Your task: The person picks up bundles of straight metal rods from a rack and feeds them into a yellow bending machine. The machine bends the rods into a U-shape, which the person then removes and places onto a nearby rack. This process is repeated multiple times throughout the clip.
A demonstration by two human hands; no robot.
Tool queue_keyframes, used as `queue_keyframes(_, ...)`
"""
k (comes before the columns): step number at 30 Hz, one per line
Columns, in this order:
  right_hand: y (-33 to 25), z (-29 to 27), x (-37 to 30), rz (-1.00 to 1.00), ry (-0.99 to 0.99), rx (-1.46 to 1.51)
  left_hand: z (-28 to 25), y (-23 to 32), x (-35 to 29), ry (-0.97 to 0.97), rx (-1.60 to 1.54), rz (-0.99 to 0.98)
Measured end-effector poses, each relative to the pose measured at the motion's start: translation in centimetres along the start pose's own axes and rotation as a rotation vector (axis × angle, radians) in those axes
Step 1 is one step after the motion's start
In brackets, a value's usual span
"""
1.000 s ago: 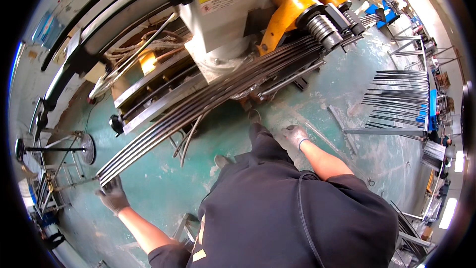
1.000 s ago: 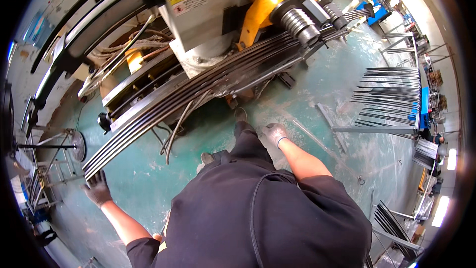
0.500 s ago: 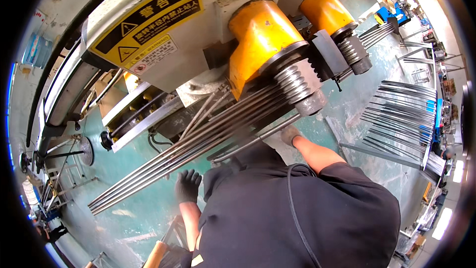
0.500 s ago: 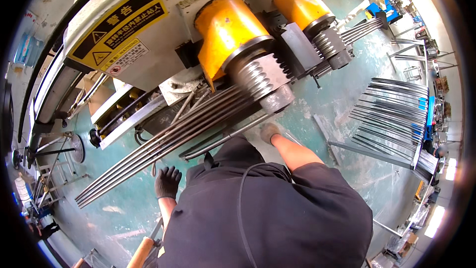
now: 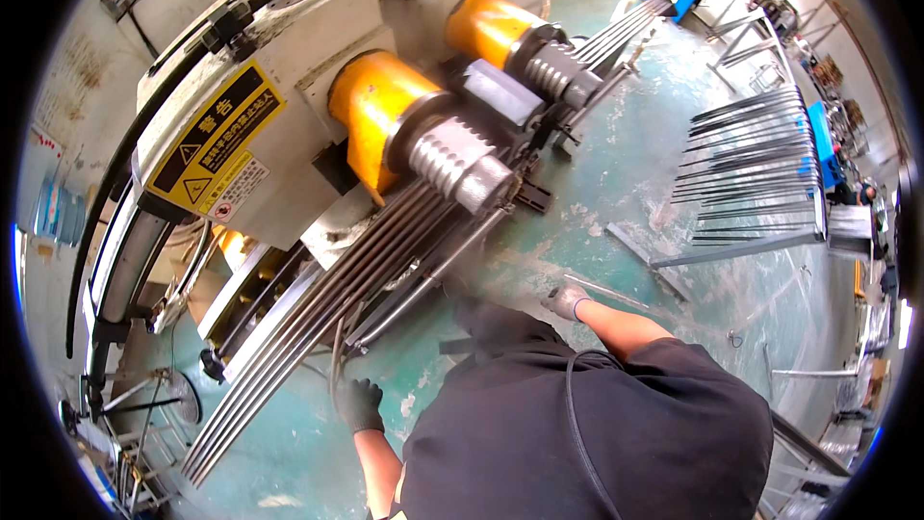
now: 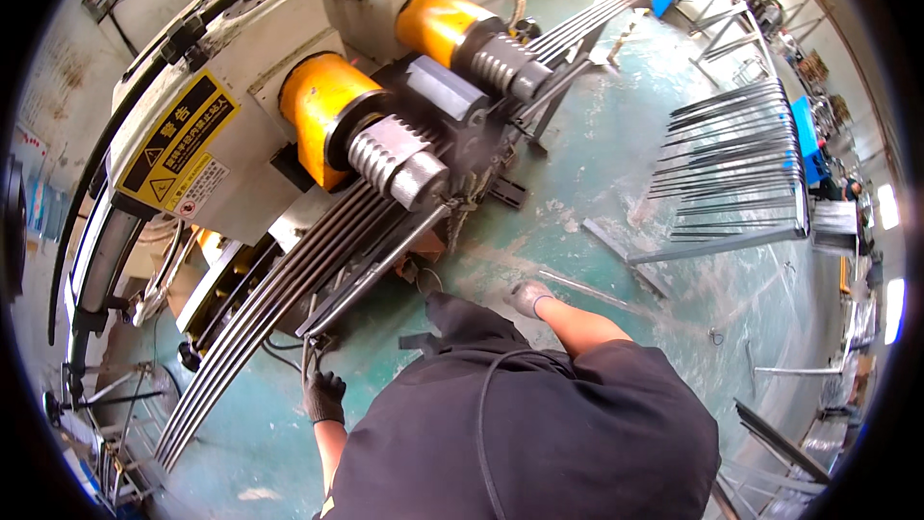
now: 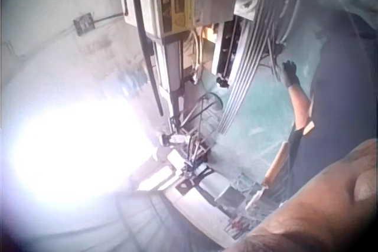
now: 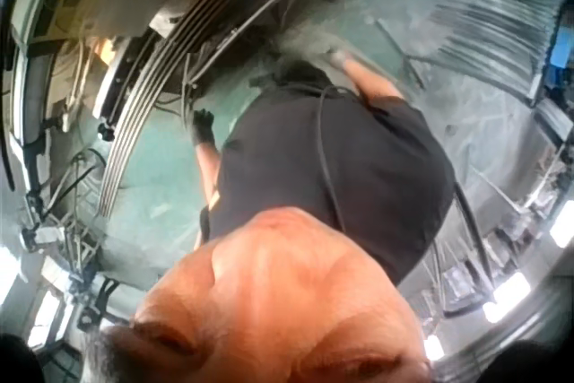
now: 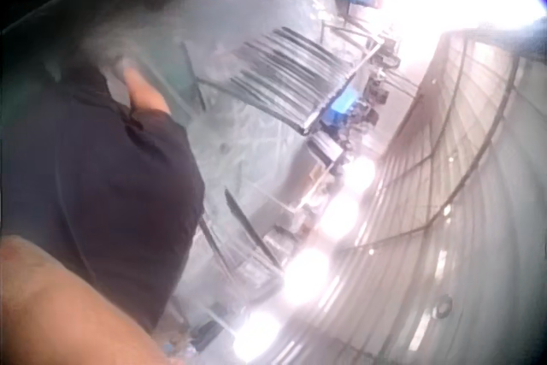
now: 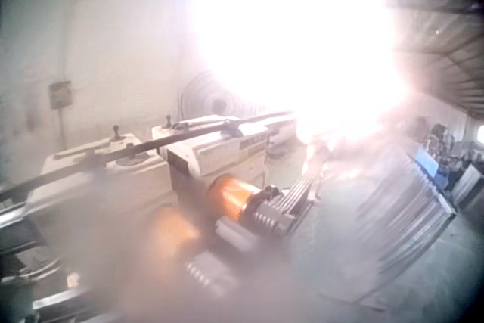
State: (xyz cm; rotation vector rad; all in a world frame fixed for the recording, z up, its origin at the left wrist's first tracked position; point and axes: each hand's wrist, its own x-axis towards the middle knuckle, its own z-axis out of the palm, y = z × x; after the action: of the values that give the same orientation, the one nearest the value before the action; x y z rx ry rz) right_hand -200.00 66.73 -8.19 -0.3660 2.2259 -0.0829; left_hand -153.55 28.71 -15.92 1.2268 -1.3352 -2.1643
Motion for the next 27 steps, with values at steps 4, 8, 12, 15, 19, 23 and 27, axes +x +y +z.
queue_keyframes(4,4.8,1.4,-2.9,0.082,0.082,0.053,5.3,-1.6,-2.9,0.238,-0.635,-0.455)
queue_keyframes(8,7.5,2.0,-3.6,0.116,0.07,0.028,7.1,-4.4,-5.6,0.056,-0.317,-0.321)
queue_keyframes(12,7.7,2.1,-1.5,0.101,0.045,0.033,4.5,-7.3,-5.3,-0.107,-0.156,-0.116)
queue_keyframes(15,7.1,0.3,-0.8,0.033,0.073,0.033,3.5,-7.3,-4.1,-0.161,-0.2,-0.05)
queue_keyframes(19,5.1,-3.4,-0.6,-0.035,0.128,0.16,8.0,-1.4,-4.9,-0.064,-0.652,-0.274)
queue_keyframes(23,4.3,-5.7,-0.2,-0.07,0.16,0.163,11.3,4.6,-5.2,0.189,-0.677,-0.196)
queue_keyframes(27,4.5,-7.4,0.3,-0.075,0.201,0.175,16.3,13.0,-7.6,0.253,-0.608,0.017)
